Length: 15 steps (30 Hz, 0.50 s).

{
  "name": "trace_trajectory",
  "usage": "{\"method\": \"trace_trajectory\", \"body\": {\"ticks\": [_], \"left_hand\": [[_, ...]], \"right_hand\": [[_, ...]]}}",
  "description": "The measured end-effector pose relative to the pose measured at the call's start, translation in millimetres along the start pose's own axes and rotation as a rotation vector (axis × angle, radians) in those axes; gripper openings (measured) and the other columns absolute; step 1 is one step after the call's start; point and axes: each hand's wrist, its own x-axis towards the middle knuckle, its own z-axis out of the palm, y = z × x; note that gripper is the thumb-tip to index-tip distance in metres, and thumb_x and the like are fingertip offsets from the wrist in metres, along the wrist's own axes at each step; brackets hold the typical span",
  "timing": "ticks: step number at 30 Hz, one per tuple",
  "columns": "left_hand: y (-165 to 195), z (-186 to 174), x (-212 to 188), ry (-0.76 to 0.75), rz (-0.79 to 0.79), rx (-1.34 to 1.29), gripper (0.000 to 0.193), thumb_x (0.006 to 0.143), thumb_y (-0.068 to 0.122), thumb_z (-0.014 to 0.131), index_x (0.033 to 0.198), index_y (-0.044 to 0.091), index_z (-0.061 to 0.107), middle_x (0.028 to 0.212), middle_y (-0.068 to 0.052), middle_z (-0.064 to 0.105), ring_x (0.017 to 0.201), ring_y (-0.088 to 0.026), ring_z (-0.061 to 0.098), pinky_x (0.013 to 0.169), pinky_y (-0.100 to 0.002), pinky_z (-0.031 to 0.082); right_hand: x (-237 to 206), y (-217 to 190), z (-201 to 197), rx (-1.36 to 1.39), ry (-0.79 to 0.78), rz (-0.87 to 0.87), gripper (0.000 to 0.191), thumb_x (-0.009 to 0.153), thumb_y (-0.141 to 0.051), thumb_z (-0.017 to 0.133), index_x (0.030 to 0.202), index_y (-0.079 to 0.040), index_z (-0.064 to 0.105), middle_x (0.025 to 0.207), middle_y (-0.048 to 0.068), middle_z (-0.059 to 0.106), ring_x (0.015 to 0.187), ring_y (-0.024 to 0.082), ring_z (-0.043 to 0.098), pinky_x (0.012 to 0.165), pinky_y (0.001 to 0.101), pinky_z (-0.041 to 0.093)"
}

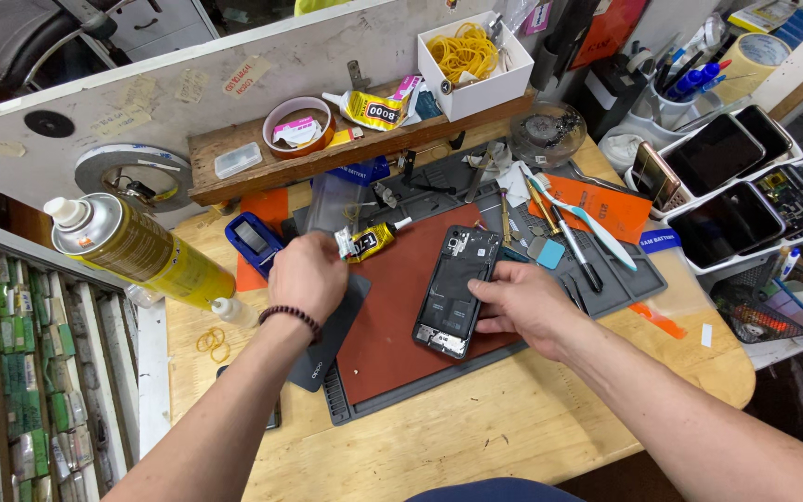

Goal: The person applies adhesive to the internal frame of a disassembled smartphone, then aligns and presses the back cover into place. They repeatedly remove the back cover to reapply adhesive and reseat it, using a small tool to assist with alignment and adhesion.

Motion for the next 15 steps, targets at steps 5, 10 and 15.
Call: {"method": "trace_trajectory", "body": {"ticks": [5, 10, 15], "left_hand": [[-9.2, -12.4, -26.9, -0.237, -0.123, 0.321, 0.074, 0.068, 0.046, 0.092, 0.123, 0.006, 0.062, 0.119, -0.023, 0.065, 0.114, -0.039, 0.064, 0.095, -0.047, 0.054], [-10.6, -9.9, -36.9, -0.259, -0.076, 0.303, 0.083, 0.063, 0.042, 0.094, 0.127, 0.003, 0.057, 0.118, -0.028, 0.063, 0.11, -0.038, 0.066, 0.095, -0.043, 0.056], [-13.4, -8.8, -37.8, -0.256, -0.039, 0.279, 0.061, 0.074, 0.036, 0.081, 0.117, -0.002, 0.062, 0.107, -0.027, 0.071, 0.102, -0.037, 0.071, 0.094, -0.042, 0.058]], "right_hand": [[17.9, 11.0, 12.8, 0.007, 0.04, 0.031, 0.018, 0.096, -0.016, 0.064, 0.112, -0.007, 0.066, 0.104, 0.006, 0.074, 0.092, 0.016, 0.072, 0.079, 0.0336, 0.061], [21.5, 1.5, 18.8, -0.294, 0.143, -0.021, 0.021, 0.092, -0.018, 0.074, 0.099, 0.001, 0.068, 0.091, 0.01, 0.076, 0.076, 0.018, 0.075, 0.065, 0.0361, 0.063], [10.5, -17.4, 21.6, -0.708, 0.247, -0.081, 0.031, 0.091, -0.026, 0.078, 0.092, 0.002, 0.066, 0.079, 0.014, 0.076, 0.065, 0.019, 0.075, 0.055, 0.0322, 0.06]]}}
